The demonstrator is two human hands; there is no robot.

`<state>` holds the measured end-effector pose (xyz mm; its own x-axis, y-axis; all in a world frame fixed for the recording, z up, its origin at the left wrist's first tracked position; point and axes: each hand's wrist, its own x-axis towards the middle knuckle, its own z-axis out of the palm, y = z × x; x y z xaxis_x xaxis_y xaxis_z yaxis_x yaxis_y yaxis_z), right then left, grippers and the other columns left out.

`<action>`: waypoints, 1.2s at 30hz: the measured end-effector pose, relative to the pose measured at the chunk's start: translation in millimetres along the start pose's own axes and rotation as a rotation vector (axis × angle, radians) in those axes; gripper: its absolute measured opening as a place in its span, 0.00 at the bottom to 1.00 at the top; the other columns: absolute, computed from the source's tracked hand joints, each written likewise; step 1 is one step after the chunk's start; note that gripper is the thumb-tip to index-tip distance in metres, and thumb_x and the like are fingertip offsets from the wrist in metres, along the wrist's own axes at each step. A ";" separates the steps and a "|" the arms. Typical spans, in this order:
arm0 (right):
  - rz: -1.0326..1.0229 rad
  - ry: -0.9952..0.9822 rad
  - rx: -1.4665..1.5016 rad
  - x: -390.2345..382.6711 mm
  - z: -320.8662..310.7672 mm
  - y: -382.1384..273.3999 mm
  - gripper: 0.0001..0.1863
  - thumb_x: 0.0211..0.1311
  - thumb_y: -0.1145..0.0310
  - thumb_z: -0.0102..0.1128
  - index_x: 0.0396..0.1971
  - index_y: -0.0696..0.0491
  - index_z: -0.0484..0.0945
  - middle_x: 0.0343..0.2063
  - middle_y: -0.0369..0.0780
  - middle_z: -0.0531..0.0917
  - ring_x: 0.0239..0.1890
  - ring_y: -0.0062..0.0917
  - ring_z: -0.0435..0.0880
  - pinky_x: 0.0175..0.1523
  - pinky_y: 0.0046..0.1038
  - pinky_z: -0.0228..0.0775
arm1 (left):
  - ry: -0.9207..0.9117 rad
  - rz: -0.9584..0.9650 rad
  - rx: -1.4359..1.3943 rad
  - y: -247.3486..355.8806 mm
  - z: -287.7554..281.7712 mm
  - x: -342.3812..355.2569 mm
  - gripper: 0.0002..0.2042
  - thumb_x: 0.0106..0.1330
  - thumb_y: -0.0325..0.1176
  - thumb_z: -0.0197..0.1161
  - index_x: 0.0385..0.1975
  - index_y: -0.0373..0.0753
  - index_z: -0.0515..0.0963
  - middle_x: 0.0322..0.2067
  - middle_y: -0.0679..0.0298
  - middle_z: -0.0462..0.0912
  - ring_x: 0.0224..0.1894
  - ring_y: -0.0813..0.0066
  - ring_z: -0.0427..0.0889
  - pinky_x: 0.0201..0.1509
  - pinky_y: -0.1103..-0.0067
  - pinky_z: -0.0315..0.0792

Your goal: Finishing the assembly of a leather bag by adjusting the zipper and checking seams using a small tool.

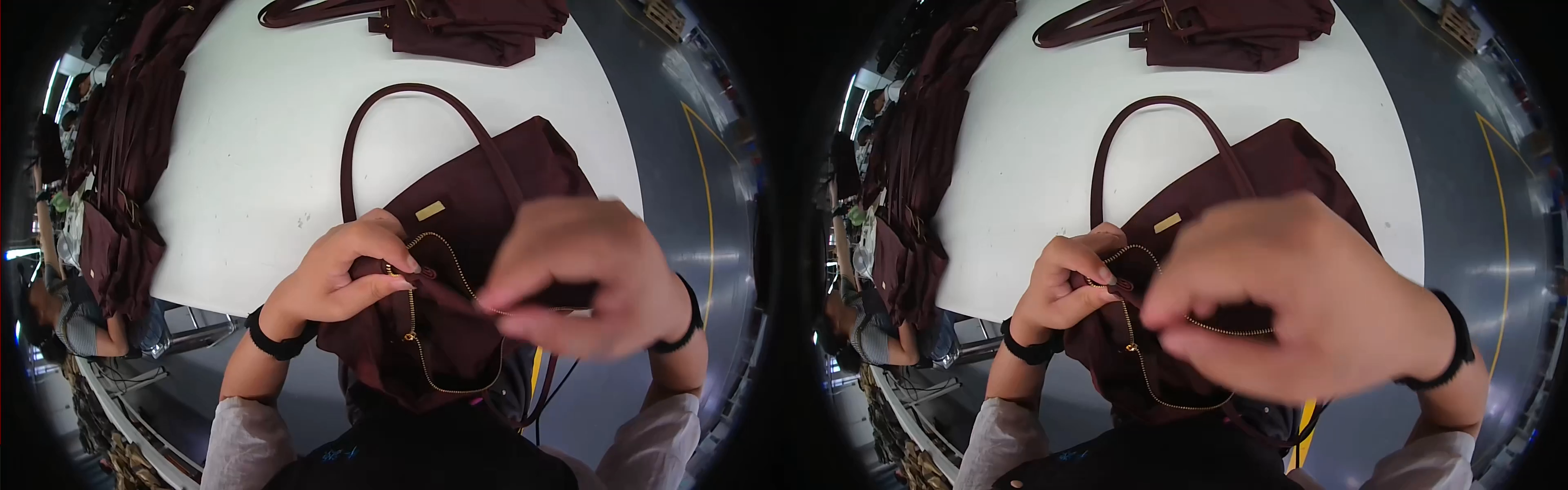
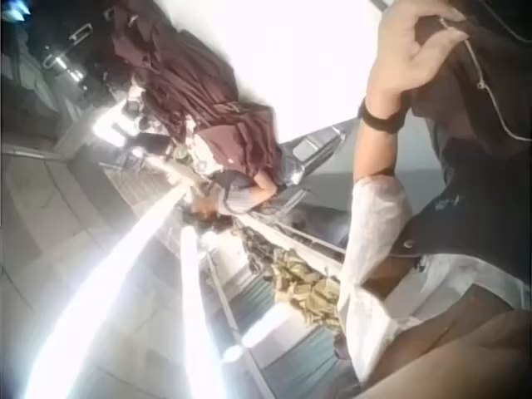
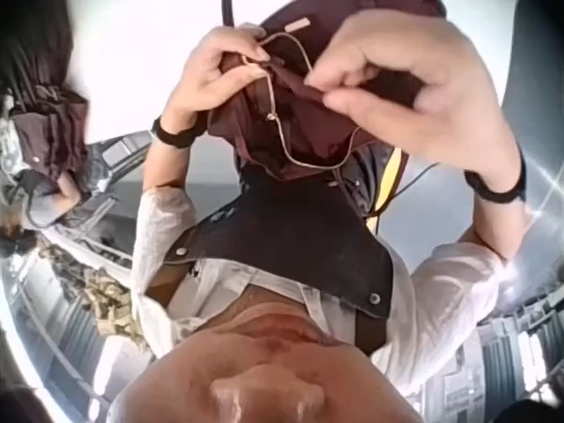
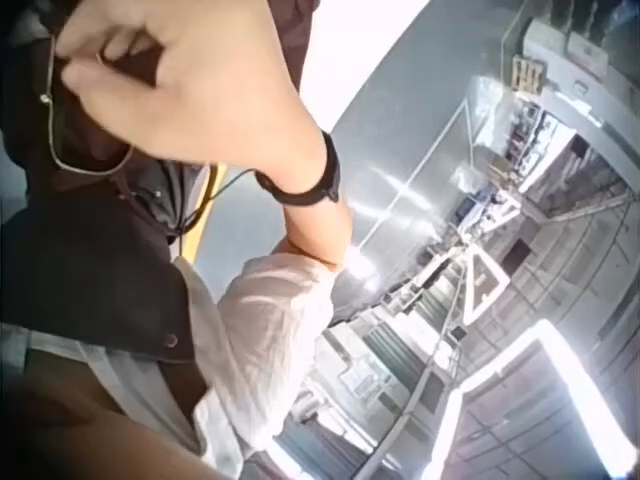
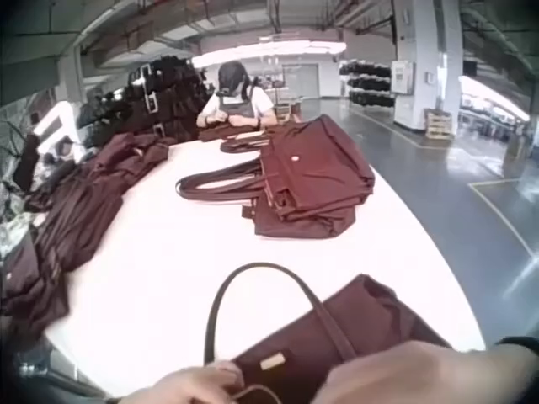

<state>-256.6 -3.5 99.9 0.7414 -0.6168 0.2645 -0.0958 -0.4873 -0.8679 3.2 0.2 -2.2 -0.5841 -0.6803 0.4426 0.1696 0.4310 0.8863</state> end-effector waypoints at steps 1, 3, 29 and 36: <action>-0.007 -0.085 0.023 -6.7 -3.3 -11.2 0.07 0.46 0.76 0.67 0.28 0.55 0.83 0.25 0.37 0.84 0.22 0.24 0.80 0.29 0.24 0.68 | 0.001 0.001 0.002 -0.2 -0.5 -1.2 0.11 0.56 0.22 0.64 0.37 0.40 0.74 0.34 0.64 0.81 0.35 0.67 0.72 0.44 0.72 0.67; 0.014 -0.231 0.193 -34.8 -1.1 -24.2 0.07 0.49 0.75 0.67 0.30 0.56 0.83 0.26 0.37 0.84 0.24 0.25 0.82 0.29 0.23 0.71 | 0.035 -0.018 -0.013 5.7 3.8 -6.1 0.11 0.56 0.21 0.63 0.37 0.40 0.74 0.35 0.65 0.80 0.35 0.67 0.72 0.44 0.72 0.67; 0.804 -0.177 -0.036 -191.5 170.2 -44.6 0.31 0.58 0.69 0.52 0.63 0.55 0.58 0.50 0.56 0.73 0.51 0.40 0.76 0.55 0.36 0.65 | 0.070 -0.038 0.162 19.3 11.6 -7.2 0.12 0.59 0.21 0.62 0.41 0.37 0.72 0.37 0.61 0.77 0.41 0.72 0.77 0.47 0.79 0.70; 0.889 -0.067 0.058 -188.6 186.1 -25.3 0.27 0.59 0.69 0.54 0.60 0.58 0.65 0.54 0.56 0.72 0.56 0.38 0.74 0.57 0.33 0.65 | 0.162 -0.080 0.249 22.7 10.1 -11.1 0.12 0.57 0.21 0.63 0.40 0.38 0.71 0.36 0.64 0.75 0.39 0.78 0.74 0.46 0.82 0.68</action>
<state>-270.4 240.2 -6.3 0.4469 -0.7133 -0.5399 -0.6213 0.1868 -0.7610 5.5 23.5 11.6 -0.4504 -0.7948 0.4067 -0.0829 0.4908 0.8673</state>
